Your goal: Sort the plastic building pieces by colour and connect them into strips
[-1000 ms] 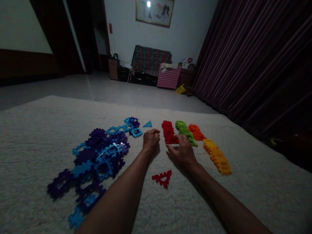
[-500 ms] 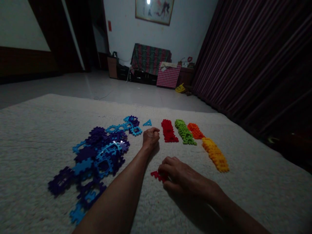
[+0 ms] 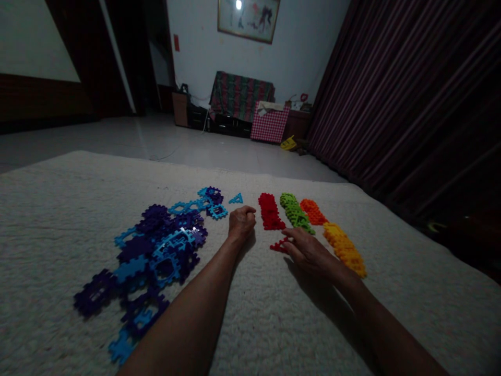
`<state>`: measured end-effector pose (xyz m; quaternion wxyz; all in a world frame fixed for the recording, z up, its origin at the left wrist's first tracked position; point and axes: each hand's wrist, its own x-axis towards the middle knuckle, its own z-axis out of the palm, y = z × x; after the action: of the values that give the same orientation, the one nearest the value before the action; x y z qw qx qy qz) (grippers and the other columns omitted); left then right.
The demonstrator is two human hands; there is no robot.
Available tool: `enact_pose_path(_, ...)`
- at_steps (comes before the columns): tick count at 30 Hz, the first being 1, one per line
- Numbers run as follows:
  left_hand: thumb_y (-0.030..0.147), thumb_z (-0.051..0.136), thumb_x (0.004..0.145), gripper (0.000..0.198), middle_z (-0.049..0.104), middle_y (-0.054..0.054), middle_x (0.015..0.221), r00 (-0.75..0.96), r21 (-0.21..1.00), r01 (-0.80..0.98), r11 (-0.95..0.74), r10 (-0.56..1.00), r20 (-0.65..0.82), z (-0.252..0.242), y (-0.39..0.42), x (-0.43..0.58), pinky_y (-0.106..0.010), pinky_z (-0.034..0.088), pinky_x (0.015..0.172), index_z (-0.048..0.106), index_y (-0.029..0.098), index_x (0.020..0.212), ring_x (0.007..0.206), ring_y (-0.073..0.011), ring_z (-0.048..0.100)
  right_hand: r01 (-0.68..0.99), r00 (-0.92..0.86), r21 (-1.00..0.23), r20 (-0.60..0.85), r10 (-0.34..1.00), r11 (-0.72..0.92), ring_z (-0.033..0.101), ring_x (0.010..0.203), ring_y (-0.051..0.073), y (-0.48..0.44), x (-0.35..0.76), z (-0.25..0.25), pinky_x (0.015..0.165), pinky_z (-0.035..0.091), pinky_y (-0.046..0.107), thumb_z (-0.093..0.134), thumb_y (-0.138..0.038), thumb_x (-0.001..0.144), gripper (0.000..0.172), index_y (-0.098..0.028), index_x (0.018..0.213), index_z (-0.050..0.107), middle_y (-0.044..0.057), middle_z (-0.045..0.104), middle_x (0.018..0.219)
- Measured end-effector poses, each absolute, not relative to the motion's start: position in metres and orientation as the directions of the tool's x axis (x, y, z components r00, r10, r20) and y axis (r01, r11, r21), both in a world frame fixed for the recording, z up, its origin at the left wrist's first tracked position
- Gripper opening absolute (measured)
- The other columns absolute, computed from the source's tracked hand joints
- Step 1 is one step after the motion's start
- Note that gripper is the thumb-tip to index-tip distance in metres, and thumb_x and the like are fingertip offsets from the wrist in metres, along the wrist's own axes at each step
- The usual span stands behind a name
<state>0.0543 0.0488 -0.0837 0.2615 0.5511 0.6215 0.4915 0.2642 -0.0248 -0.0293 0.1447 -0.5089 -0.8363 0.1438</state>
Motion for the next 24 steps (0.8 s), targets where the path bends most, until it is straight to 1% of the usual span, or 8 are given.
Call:
enact_pose_path(2, 0.013, 0.049, 0.078, 0.032, 0.077, -0.005, 0.086, -0.251, 0.9, 0.426, -0.089, 0.944, 0.213, -0.084, 0.049, 0.055, -0.028, 0.056, 0.082, 0.077, 0.018, 0.093, 0.081, -0.0168, 0.072, 0.832, -0.406, -0.352, 0.139, 0.903, 0.428, 0.055, 0.109, 0.024, -0.027, 0.263, -0.032, 0.097, 0.042, 0.04, 0.05, -0.028, 0.091, 0.036, -0.018, 0.126, 0.055, 0.013, 0.058, 0.12)
enact_pose_path(6, 0.012, 0.049, 0.078, 0.032, 0.077, -0.005, 0.09, -0.254, 0.898, 0.428, -0.099, 0.941, 0.225, -0.086, 0.05, 0.055, -0.028, 0.056, 0.085, 0.077, 0.018, 0.094, 0.084, -0.0165, 0.072, 0.821, -0.461, -0.309, 0.139, 0.877, 0.481, 0.054, 0.108, 0.023, -0.033, 0.254, -0.035, 0.096, 0.043, 0.037, 0.053, -0.019, 0.086, 0.032, -0.019, 0.118, 0.059, 0.012, 0.058, 0.117)
enact_pose_path(8, 0.012, 0.049, 0.079, 0.032, 0.077, -0.005, 0.091, -0.253, 0.898, 0.428, -0.102, 0.94, 0.228, -0.087, 0.051, 0.055, -0.028, 0.056, 0.085, 0.077, 0.018, 0.094, 0.085, -0.0166, 0.072, 0.815, -0.474, -0.295, 0.155, 0.867, 0.498, 0.054, 0.104, 0.022, -0.032, 0.252, -0.038, 0.093, 0.044, 0.036, 0.051, -0.016, 0.086, 0.026, -0.018, 0.11, 0.061, 0.011, 0.059, 0.112)
enact_pose_path(11, 0.012, 0.048, 0.079, 0.033, 0.077, -0.005, 0.09, -0.252, 0.896, 0.431, -0.104, 0.94, 0.23, -0.09, 0.053, 0.055, -0.028, 0.056, 0.083, 0.076, 0.017, 0.095, 0.086, -0.0172, 0.072, 0.803, -0.481, -0.302, 0.181, 0.858, 0.514, 0.056, 0.09, 0.02, -0.024, 0.252, -0.045, 0.083, 0.046, 0.033, 0.051, -0.015, 0.085, 0.017, -0.018, 0.098, 0.062, 0.008, 0.06, 0.097)
enact_pose_path(14, 0.013, 0.048, 0.079, 0.032, 0.077, -0.005, 0.088, -0.249, 0.893, 0.435, -0.119, 0.937, 0.246, -0.092, 0.055, 0.055, -0.029, 0.056, 0.082, 0.076, 0.018, 0.093, 0.087, -0.0179, 0.072, 0.763, -0.493, -0.31, 0.288, 0.821, 0.567, 0.057, 0.089, 0.021, -0.011, 0.251, -0.052, 0.081, 0.047, 0.032, 0.053, -0.015, 0.084, 0.024, -0.017, 0.106, 0.061, 0.008, 0.06, 0.097)
enact_pose_path(18, 0.013, 0.048, 0.078, 0.032, 0.077, -0.004, 0.086, -0.252, 0.892, 0.438, -0.111, 0.937, 0.24, -0.093, 0.056, 0.055, -0.029, 0.056, 0.081, 0.076, 0.018, 0.092, 0.086, -0.0179, 0.072, 0.736, -0.476, -0.234, 0.489, 0.731, 0.635, 0.056, 0.102, 0.025, 0.01, 0.246, -0.061, 0.091, 0.047, 0.039, 0.053, -0.016, 0.085, 0.03, -0.016, 0.114, 0.057, 0.012, 0.06, 0.109)
enact_pose_path(21, 0.012, 0.048, 0.078, 0.033, 0.077, -0.004, 0.088, -0.254, 0.895, 0.435, -0.101, 0.94, 0.229, -0.092, 0.056, 0.055, -0.029, 0.056, 0.082, 0.077, 0.018, 0.093, 0.085, -0.0177, 0.072, 0.742, -0.467, -0.163, 0.57, 0.676, 0.65, 0.055, 0.107, 0.028, 0.021, 0.245, -0.068, 0.095, 0.047, 0.045, 0.053, -0.015, 0.085, 0.032, -0.016, 0.117, 0.055, 0.014, 0.059, 0.114)
enact_pose_path(24, 0.013, 0.048, 0.079, 0.032, 0.077, -0.004, 0.089, -0.255, 0.897, 0.433, -0.094, 0.941, 0.221, -0.092, 0.056, 0.056, -0.028, 0.056, 0.081, 0.077, 0.018, 0.093, 0.084, -0.0172, 0.072, 0.738, -0.451, -0.131, 0.635, 0.627, 0.662, 0.053, 0.113, 0.029, 0.02, 0.246, -0.075, 0.099, 0.046, 0.047, 0.053, -0.015, 0.084, 0.037, -0.016, 0.122, 0.053, 0.015, 0.056, 0.12)
